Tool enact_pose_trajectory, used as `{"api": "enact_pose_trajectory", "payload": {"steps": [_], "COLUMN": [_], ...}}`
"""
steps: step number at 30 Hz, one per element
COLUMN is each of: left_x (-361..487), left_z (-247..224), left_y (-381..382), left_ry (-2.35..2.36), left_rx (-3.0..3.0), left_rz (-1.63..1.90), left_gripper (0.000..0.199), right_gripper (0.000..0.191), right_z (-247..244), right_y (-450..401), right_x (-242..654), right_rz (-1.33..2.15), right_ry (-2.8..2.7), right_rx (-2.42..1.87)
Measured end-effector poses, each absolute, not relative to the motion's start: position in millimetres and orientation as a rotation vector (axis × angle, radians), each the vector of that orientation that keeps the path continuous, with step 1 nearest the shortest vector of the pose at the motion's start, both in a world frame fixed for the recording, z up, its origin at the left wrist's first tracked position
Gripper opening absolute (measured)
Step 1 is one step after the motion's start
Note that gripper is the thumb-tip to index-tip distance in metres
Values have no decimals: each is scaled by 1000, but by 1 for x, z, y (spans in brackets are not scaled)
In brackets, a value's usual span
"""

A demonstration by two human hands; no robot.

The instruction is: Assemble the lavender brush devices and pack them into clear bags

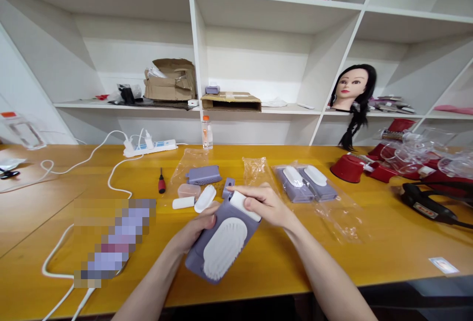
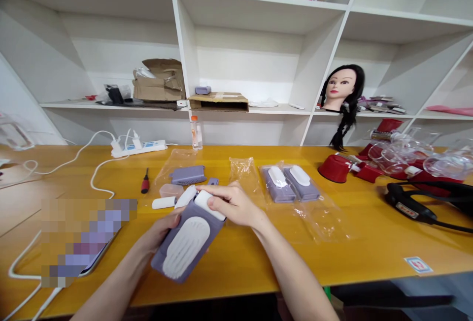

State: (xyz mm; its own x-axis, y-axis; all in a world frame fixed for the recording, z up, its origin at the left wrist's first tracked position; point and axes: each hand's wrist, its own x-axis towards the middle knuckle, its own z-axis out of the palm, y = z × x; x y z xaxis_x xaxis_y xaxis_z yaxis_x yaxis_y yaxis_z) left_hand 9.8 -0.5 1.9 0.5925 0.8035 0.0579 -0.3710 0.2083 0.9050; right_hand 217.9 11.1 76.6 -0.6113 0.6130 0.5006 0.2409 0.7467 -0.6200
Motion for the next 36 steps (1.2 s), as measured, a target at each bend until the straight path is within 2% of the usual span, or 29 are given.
{"api": "enact_pose_trajectory", "payload": {"steps": [11, 19, 24, 30, 36], "left_x": [10, 18, 16, 13, 14], "left_z": [5, 6, 1, 6, 6], "left_y": [-1, -2, 4, 16, 19], "left_ry": [426, 475, 448, 318, 319], "left_rx": [1032, 816, 728, 643, 546], "left_rz": [787, 739, 619, 792, 881], "left_gripper": [60, 57, 60, 60, 64], "right_gripper": [39, 37, 48, 40, 54], "right_z": [77, 75, 72, 65, 31], "right_y": [6, 18, 37, 40, 29], "right_x": [215, 218, 234, 281, 296], "right_rz": [493, 852, 965, 352, 8], "right_ry": [-2259, -2178, -2103, -2258, -2568], "right_rx": [-586, -786, -968, -1515, -1778]}}
